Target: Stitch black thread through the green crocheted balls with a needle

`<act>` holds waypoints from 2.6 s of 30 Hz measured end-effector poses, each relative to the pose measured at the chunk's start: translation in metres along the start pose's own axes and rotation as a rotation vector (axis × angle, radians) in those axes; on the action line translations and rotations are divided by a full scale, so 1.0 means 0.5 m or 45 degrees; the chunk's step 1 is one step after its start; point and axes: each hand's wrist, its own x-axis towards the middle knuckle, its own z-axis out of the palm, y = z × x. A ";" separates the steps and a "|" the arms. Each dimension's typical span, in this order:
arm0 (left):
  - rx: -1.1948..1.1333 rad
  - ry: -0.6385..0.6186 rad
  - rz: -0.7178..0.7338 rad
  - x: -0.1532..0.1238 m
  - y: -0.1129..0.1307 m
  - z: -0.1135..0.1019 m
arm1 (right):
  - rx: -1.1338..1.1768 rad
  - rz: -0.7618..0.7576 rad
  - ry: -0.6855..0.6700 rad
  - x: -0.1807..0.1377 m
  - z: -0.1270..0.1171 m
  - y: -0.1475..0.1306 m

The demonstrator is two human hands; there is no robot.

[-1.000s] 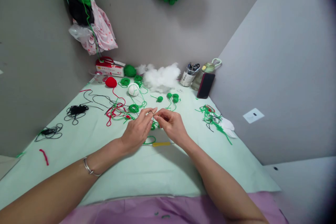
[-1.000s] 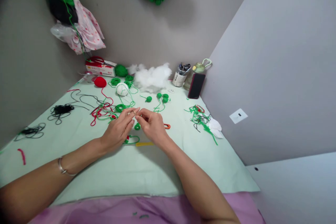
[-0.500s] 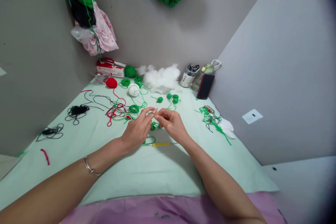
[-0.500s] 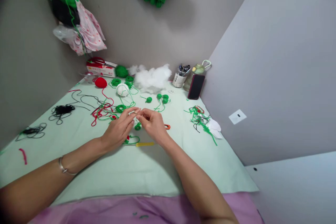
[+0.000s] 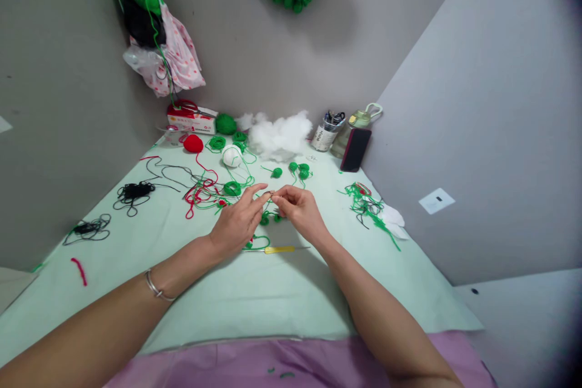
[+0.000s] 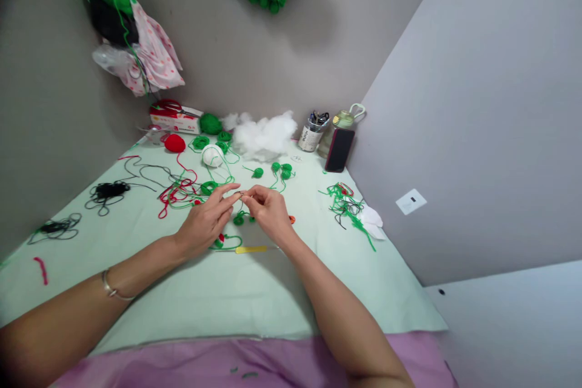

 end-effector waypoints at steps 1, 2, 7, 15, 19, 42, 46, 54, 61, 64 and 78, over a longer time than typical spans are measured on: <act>-0.106 0.005 -0.056 0.002 0.002 -0.003 | -0.012 -0.021 0.027 0.000 0.000 0.003; -0.238 0.008 -0.123 0.004 0.005 -0.006 | -0.027 -0.041 0.038 -0.001 0.000 0.004; -0.932 0.079 -0.511 0.015 0.017 -0.018 | -0.243 -0.147 0.082 -0.015 0.006 -0.003; -1.318 0.143 -0.818 0.023 0.021 -0.027 | -0.767 -0.367 0.122 -0.030 0.022 0.001; -1.345 0.142 -0.855 0.024 0.020 -0.028 | -0.925 -0.476 0.145 -0.032 0.027 0.006; -1.778 0.202 -0.895 0.064 -0.055 -0.112 | -0.683 -0.116 0.467 0.029 -0.135 0.020; -1.847 0.297 -0.871 0.071 -0.078 -0.139 | -0.449 -0.031 0.442 0.039 -0.185 0.020; -2.045 0.295 -0.912 0.072 -0.079 -0.141 | -0.006 0.016 0.460 0.044 -0.198 0.014; -2.104 0.214 -0.803 0.066 -0.080 -0.126 | 0.414 0.058 0.512 0.049 -0.199 0.014; -2.119 0.131 -0.786 0.062 -0.074 -0.117 | 0.554 0.032 0.527 0.050 -0.196 0.011; -1.670 -0.374 -0.699 0.049 -0.054 -0.104 | 1.229 0.064 0.544 0.044 -0.219 -0.023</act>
